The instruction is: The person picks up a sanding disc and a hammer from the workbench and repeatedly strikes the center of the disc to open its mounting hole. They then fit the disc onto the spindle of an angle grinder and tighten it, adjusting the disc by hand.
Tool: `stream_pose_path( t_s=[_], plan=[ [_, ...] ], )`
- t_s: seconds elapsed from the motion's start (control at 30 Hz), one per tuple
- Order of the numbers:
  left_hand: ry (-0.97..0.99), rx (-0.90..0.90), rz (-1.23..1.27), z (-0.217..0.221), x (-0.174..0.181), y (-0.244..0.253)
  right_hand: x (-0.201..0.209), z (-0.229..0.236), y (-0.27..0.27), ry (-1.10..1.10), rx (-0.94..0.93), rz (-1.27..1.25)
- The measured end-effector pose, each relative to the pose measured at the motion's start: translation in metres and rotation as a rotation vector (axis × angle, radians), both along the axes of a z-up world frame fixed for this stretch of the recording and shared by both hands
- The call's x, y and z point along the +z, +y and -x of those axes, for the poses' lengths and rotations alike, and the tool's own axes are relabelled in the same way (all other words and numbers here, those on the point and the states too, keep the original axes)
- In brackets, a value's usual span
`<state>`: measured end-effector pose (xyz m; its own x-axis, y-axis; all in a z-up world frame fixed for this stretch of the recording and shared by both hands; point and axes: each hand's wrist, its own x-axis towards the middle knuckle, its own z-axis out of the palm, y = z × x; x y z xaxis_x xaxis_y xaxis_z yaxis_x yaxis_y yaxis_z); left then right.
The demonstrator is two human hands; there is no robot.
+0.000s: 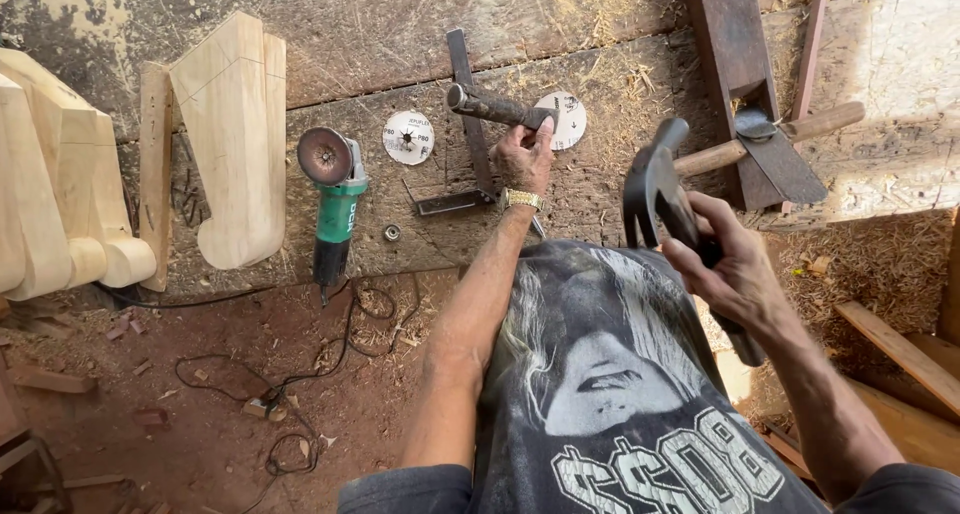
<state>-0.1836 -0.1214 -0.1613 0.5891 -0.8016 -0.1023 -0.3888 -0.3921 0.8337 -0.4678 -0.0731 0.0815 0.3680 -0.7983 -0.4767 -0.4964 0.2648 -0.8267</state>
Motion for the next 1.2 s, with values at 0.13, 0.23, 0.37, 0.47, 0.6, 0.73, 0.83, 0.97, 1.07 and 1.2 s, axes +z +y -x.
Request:
stream_pose_path(
  t_s=[0.13, 0.23, 0.37, 0.47, 0.6, 0.73, 0.83, 0.97, 1.07, 1.2],
  plan=[
    [0.069, -0.045, 0.143, 0.004, 0.005, -0.001, -0.014, -0.019, -0.013, 0.005, -0.069, 0.002],
    [-0.061, -0.078, 0.191, 0.006, 0.018, -0.002, -0.02, -0.03, -0.026, 0.016, -0.087, 0.159],
    [-0.176, -0.168, 0.14, 0.01, -0.009, -0.006, -0.029, -0.042, -0.032, 0.142, -0.085, 0.233],
    [-0.317, -0.247, 0.292, 0.017, -0.004, -0.006, 0.004, -0.052, -0.041, -0.013, 0.048, 0.534],
    [-0.365, -0.216, 0.317, 0.022, -0.026, -0.01, 0.043, -0.057, -0.047, -0.103, 0.165, 0.873],
    [-0.351, -0.226, 0.288, 0.022, -0.01, -0.006, 0.028, -0.063, -0.059, -0.044, 0.218, 1.2],
    [-0.376, -0.295, 0.393, 0.019, 0.052, -0.009, 0.04, -0.085, -0.085, 0.193, 0.374, 0.519],
    [-0.298, -0.218, 0.319, 0.03, -0.012, -0.005, 0.06, -0.057, -0.07, 0.088, 0.296, 0.582],
    [-0.345, -0.261, 0.26, 0.022, -0.003, -0.005, 0.07, -0.062, -0.076, -0.09, 0.23, 1.04],
    [-0.319, -0.31, 0.282, 0.017, 0.038, -0.006, 0.061, -0.076, -0.087, 0.216, 0.442, 0.731]
  ],
)
